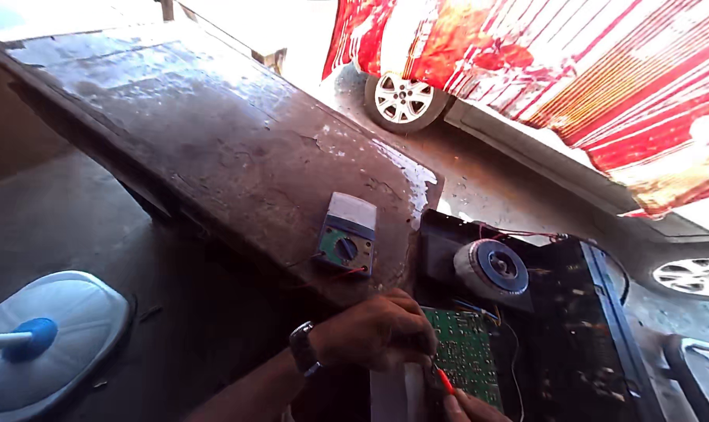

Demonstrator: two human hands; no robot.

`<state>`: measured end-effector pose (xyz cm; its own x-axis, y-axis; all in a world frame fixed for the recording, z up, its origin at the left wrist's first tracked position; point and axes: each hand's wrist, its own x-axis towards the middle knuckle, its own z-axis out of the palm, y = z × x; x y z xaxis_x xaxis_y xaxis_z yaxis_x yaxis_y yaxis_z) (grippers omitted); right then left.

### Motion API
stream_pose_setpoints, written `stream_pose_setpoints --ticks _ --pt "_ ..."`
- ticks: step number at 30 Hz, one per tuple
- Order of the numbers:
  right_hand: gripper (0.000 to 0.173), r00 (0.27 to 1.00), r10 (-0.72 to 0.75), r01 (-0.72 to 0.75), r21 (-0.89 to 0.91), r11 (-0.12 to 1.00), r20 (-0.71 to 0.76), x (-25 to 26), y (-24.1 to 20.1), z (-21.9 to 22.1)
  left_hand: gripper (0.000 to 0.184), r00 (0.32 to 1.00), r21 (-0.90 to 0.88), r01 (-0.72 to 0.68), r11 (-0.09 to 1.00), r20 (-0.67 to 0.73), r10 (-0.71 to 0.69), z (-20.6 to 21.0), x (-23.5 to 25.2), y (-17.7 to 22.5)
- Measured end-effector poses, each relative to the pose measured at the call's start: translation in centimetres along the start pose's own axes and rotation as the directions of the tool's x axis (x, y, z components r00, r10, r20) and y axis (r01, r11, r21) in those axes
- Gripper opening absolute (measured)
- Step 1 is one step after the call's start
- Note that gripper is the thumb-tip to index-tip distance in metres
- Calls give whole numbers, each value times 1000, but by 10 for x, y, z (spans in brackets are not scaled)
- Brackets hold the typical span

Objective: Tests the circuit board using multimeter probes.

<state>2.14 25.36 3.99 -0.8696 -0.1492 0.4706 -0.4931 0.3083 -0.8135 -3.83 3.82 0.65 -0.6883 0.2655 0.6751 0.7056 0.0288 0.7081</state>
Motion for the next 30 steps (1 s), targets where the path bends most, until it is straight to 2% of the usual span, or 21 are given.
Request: stream_pose_setpoints --ticks 5,8,18,23,30 --pt "7 1000 7 -6 -99 995 5 0 -5 -3 10 994 46 14 999 -109 -8 13 -15 9" --pt "7 999 -14 11 -89 996 -33 0 -3 -2 9 991 69 29 997 -132 -20 19 -23 13" --pt "7 997 48 -50 -31 998 -64 -2 -4 0 9 985 87 67 994 -163 -52 21 -24 19" --pt "7 995 53 -55 -21 998 -84 -2 -4 2 9 991 93 48 994 -125 -36 19 -24 19" --pt "8 998 34 -37 -61 997 -57 -1 -6 2 5 985 114 20 993 -173 0 26 -24 20"
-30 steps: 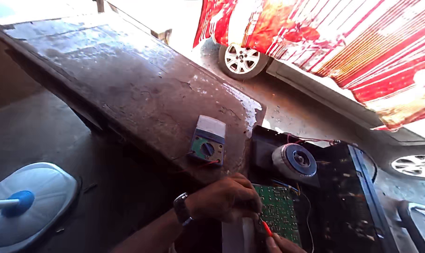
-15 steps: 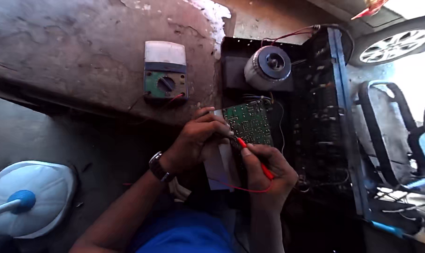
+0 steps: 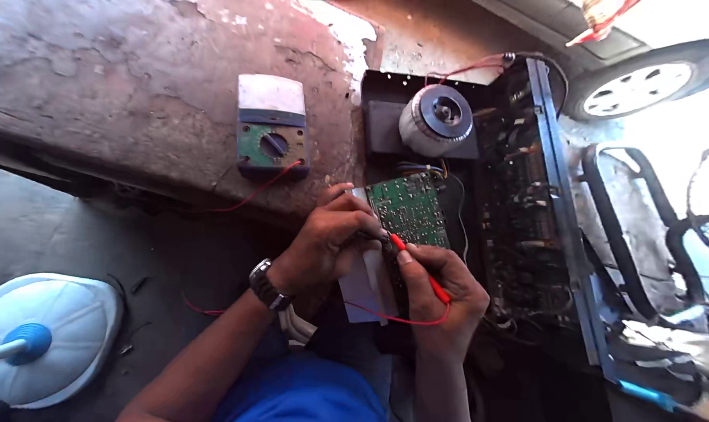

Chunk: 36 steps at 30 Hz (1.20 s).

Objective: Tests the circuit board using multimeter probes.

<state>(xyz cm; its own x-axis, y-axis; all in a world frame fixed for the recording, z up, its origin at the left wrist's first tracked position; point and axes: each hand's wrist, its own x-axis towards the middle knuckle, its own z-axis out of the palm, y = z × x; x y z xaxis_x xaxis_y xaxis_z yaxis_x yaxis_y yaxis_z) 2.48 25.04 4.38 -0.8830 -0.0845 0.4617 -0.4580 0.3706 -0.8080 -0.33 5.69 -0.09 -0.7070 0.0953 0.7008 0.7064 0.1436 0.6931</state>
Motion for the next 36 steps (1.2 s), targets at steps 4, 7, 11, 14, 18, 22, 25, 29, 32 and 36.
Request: stream_pose_setpoints --ticks 4,7,11,14,18,22,25,29,32,36 --pt "8 998 -50 51 -19 999 23 2 -1 1 9 1000 -12 -19 1000 13 19 1 -2 -5" --pt "6 997 -54 54 -5 999 48 4 -2 1 10 1000 -41 -31 999 -1 31 1 0 -5" --pt "7 999 -23 22 24 999 42 3 0 1 11 998 -27 -58 998 -5 58 1 1 -5" --pt "5 999 -27 26 17 1000 34 4 1 1 11 997 -11 -80 997 -12 80 2 1 -7" --pt "5 999 -25 24 32 999 28 3 3 1 10 996 -11 -88 996 0 88 2 0 -7" --pt "5 999 -30 29 25 999 22 1 4 1 11 996 -10 -88 996 -4 88 4 -1 -6" --pt "6 999 -21 20 26 999 28 1 3 0 11 997 -10 -81 997 2 81 3 -1 -6" --pt "7 998 -22 22 -10 1000 50 1 1 -2 10 998 -22 -68 997 -7 68 5 -1 -8" --pt "8 999 -45 45 -17 999 24 1 2 -1 10 999 -19 -31 999 11 31 5 -3 -6" --pt "8 1000 -21 21 -11 1000 12 1 2 -2 7 1000 8 -22 1000 7 22 6 -4 -3"
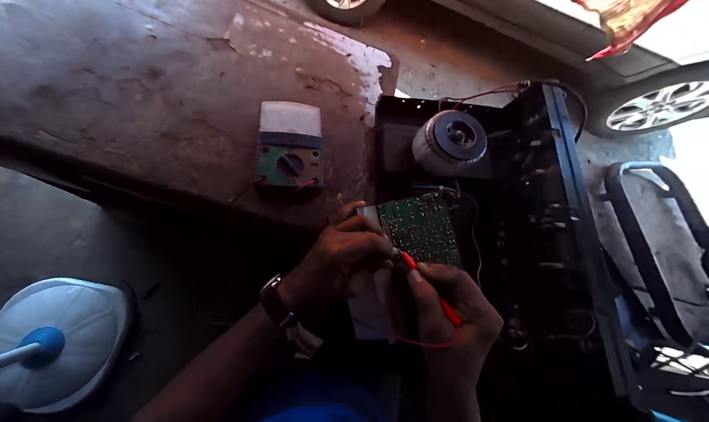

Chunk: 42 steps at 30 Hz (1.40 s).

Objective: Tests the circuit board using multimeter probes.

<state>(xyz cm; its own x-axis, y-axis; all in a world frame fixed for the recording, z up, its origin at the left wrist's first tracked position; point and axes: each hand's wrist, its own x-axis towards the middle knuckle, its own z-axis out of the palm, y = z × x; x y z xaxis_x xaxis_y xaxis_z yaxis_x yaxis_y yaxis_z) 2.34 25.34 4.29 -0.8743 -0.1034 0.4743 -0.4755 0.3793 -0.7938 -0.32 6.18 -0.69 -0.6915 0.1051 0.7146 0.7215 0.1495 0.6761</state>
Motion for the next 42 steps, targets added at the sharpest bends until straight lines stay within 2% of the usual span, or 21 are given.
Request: stream_pose_setpoints --ticks 23,29,42 --pt "8 998 58 -56 62 996 -22 -2 0 1 8 1000 23 14 1000 9 -14 -3 2 4" --pt "7 995 65 -56 116 992 -71 -4 0 0 8 1000 -9 21 1000 -9 -21 -3 1 1" --pt "6 997 57 -53 88 995 -46 -3 -1 3 8 998 -21 34 999 -57 -36 -5 1 1"
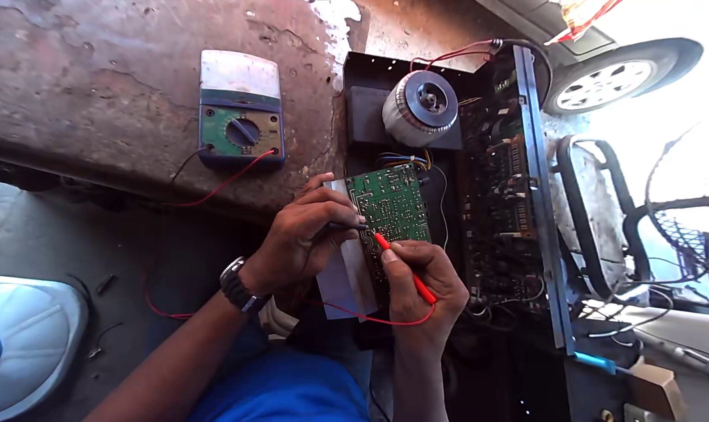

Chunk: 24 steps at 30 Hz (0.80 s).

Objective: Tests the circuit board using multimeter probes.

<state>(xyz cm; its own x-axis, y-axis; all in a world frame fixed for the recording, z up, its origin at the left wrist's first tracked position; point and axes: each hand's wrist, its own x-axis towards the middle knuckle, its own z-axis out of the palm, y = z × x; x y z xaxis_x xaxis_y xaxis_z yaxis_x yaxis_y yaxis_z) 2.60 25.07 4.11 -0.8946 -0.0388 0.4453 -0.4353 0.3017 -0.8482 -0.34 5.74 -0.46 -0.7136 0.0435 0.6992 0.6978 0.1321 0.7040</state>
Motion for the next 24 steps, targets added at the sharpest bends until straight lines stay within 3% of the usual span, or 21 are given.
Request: stream_pose_setpoints --ticks 14,24 --pt "8 993 -54 60 -52 997 108 4 -3 -2 11 1000 -86 -23 996 -19 21 1 1 -6" --pt "11 996 -51 52 1 999 79 4 3 -3 11 998 -83 -68 994 -17 67 3 0 -8"
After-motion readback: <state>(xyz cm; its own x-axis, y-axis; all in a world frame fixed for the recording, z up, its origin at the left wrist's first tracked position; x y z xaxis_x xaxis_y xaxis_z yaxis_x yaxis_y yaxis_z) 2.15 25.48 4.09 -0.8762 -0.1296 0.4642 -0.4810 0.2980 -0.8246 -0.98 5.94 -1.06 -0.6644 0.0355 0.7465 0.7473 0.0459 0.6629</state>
